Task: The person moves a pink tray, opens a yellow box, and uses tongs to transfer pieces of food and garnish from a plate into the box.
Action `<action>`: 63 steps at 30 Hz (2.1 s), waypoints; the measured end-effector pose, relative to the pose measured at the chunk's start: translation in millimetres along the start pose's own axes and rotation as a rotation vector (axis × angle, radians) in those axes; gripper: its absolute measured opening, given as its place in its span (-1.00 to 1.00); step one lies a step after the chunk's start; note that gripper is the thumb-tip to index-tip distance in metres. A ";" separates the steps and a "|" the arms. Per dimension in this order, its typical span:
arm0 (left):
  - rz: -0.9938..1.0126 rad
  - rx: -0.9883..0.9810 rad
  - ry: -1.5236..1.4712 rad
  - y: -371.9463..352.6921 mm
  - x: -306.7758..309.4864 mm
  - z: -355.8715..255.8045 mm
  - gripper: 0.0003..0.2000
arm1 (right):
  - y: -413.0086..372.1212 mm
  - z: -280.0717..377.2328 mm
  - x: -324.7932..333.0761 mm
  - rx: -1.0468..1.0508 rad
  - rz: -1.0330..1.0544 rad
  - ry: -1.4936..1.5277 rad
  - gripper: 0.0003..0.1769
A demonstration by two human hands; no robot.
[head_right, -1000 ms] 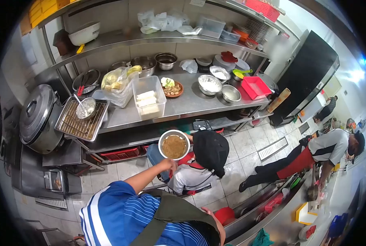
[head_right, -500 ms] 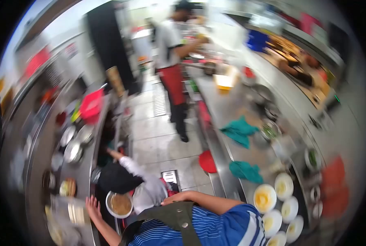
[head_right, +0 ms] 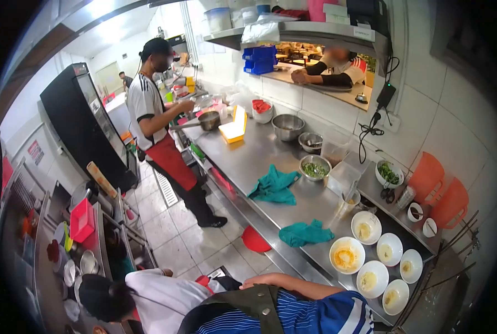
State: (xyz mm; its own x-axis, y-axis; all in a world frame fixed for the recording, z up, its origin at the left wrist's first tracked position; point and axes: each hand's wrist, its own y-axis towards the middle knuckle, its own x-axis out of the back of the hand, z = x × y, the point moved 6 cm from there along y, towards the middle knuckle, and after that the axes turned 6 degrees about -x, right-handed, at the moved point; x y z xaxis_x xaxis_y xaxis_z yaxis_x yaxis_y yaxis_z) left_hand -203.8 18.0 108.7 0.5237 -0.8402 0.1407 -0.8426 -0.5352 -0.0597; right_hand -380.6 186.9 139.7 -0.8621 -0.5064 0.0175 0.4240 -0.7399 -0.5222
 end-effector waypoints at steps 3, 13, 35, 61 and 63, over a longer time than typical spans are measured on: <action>-0.007 -0.001 -0.018 34.1 1.3 11.7 -0.64 | -18.9 3.9 28.3 -0.045 -0.053 -0.021 -0.48; -0.065 0.098 -0.106 76.8 -22.2 84.9 -0.61 | -35.3 13.2 127.4 -0.229 -0.252 0.308 -0.48; -1.249 0.350 -0.100 91.9 55.0 4.6 -0.18 | 13.3 24.4 195.3 -0.184 -0.153 0.198 -0.59; -1.107 0.279 -0.125 295.3 267.0 18.3 -0.24 | 181.4 84.5 335.4 -0.113 -0.267 0.270 -0.58; -1.099 0.294 -0.153 315.9 267.7 9.4 -0.24 | 166.6 111.3 354.9 -0.226 -0.293 0.286 -0.58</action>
State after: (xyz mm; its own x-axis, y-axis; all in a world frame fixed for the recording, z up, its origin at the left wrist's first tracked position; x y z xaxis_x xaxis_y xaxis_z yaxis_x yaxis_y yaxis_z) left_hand -328.6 -376.8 118.2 0.9849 0.1029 0.1393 0.1309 -0.9689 -0.2098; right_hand -585.1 -165.4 153.7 -0.9918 -0.1247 -0.0269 0.1074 -0.7028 -0.7033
